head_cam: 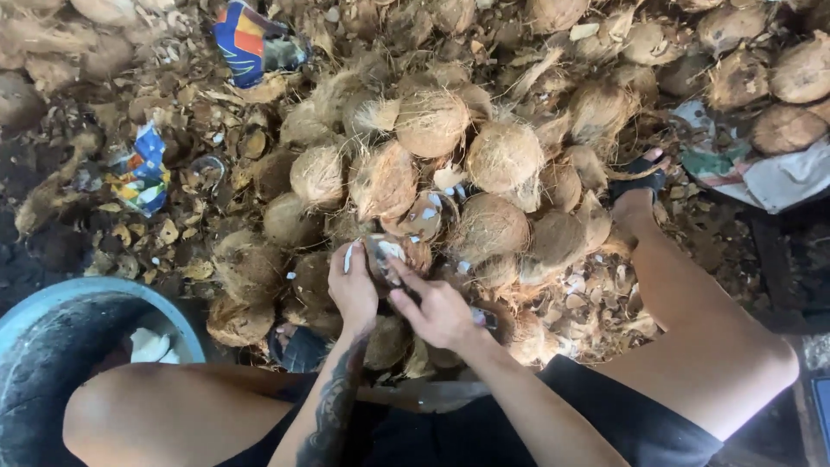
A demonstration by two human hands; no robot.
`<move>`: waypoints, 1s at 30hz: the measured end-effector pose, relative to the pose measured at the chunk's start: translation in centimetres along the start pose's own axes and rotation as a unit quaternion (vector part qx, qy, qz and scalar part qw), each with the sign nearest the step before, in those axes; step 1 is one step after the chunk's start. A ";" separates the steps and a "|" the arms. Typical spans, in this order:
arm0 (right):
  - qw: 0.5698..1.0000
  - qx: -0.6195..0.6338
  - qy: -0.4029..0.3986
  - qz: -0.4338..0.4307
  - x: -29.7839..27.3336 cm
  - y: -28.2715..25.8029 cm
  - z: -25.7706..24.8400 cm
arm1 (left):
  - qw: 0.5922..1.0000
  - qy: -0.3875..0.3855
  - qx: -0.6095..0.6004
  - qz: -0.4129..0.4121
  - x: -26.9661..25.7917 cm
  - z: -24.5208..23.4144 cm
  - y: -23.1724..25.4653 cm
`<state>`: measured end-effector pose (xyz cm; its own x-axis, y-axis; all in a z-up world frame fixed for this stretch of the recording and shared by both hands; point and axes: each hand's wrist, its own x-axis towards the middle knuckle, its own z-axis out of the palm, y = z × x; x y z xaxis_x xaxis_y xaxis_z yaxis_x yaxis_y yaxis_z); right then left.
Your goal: The person sits on the ground surrounded by a large pile of coconuts and uses a large knife to peel the husk off a coconut. They rotate the coconut in their hands while striking it repeatedly with the blade to remove the fibrous outer layer.
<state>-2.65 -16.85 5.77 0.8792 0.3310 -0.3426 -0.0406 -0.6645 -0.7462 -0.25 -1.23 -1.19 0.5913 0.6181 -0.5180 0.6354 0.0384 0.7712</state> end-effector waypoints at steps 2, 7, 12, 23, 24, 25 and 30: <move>0.999 0.014 -0.016 0.027 0.5 -1.4 -0.9 | 1.000 0.004 -0.006 -0.020 -0.8 -0.4 0.6; 0.997 -0.025 -0.039 0.060 2.8 -0.2 -0.5 | 0.999 0.024 -0.019 -0.024 -0.2 0.1 0.2; 0.987 -0.029 -0.046 0.150 6.0 4.5 1.7 | 0.999 0.013 -0.016 -0.025 0.6 0.0 -0.2; 1.000 -0.013 0.003 -0.016 -0.1 1.1 2.5 | 0.997 0.040 -0.021 -0.060 0.0 -0.8 -1.3; 1.000 -0.013 -0.001 -0.015 0.6 0.9 2.4 | 0.997 0.042 -0.020 -0.063 -0.2 -0.8 -0.9; 0.999 0.032 0.012 -0.010 1.3 0.8 2.2 | 0.997 0.044 -0.023 -0.064 -0.4 -0.7 -0.5; 0.997 0.075 0.022 -0.002 2.1 -0.4 1.6 | 0.996 0.055 -0.028 -0.064 0.6 -0.2 -1.6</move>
<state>-1.49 -14.85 4.43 0.8991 0.3023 -0.3166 -0.1045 -0.5541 -0.8258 -1.01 -0.81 -2.64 0.4466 0.6878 -0.5723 0.6717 0.1648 0.7223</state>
